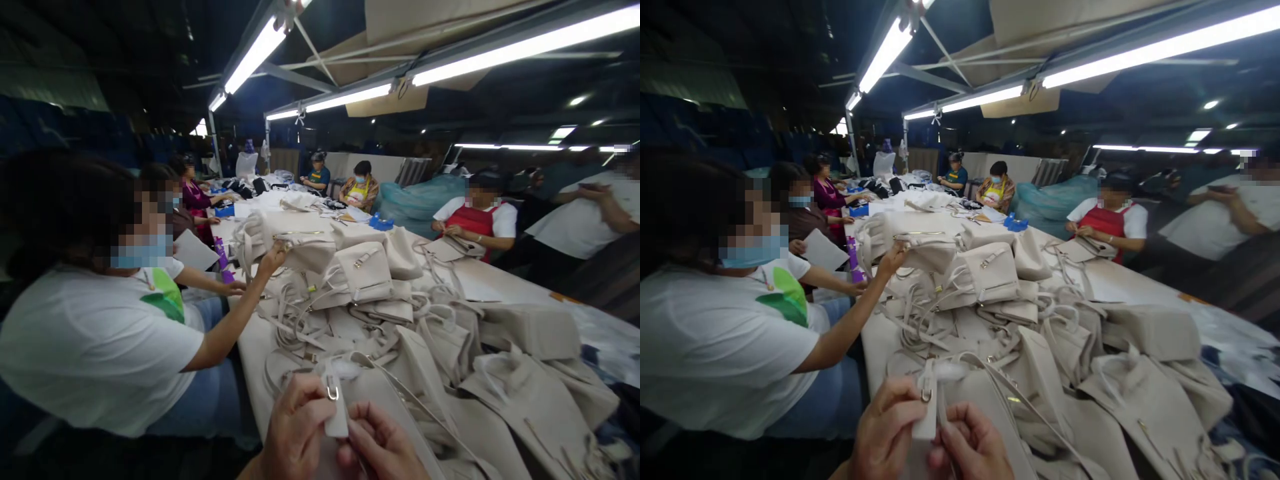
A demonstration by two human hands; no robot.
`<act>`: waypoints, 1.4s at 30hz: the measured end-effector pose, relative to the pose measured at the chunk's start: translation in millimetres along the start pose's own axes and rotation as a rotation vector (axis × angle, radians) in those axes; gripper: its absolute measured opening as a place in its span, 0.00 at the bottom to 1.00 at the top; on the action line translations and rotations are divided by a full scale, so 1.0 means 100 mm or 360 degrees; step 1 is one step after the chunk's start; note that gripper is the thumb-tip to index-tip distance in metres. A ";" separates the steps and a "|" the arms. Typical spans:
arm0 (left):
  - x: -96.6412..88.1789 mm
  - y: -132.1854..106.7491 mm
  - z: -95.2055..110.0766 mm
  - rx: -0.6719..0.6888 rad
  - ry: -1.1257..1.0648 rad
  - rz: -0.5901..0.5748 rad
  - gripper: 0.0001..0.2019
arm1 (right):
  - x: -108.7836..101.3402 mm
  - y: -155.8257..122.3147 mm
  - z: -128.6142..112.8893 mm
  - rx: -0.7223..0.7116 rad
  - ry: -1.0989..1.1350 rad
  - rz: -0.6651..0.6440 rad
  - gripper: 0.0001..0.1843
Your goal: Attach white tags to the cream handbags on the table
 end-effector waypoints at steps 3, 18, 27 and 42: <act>0.01 -0.12 -0.09 -0.0141 0.0054 0.0028 0.13 | 0.12 -0.01 0.06 0.0087 0.0032 -0.0020 0.25; 0.07 -0.81 -0.68 -0.1853 -0.1117 0.0404 0.12 | 0.00 -0.04 0.07 -0.0079 -0.0328 0.0204 0.25; 0.39 -1.13 -0.66 -0.2288 -0.1352 0.0295 0.18 | 0.15 -0.10 0.02 -0.0141 -0.0295 0.0196 0.26; 0.66 -0.94 -0.59 -0.2227 -0.1234 -0.0207 0.11 | -0.05 -0.17 0.29 -0.0171 0.0433 0.0203 0.24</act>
Point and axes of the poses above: each hand's wrist, its own y-axis towards the middle knuckle, its own x-axis out of the palm, z = x × y, the point moved 10 cm from there along y, towards the middle knuckle, and after that the axes turned 8 degrees about -y, right-handed, at the moved point
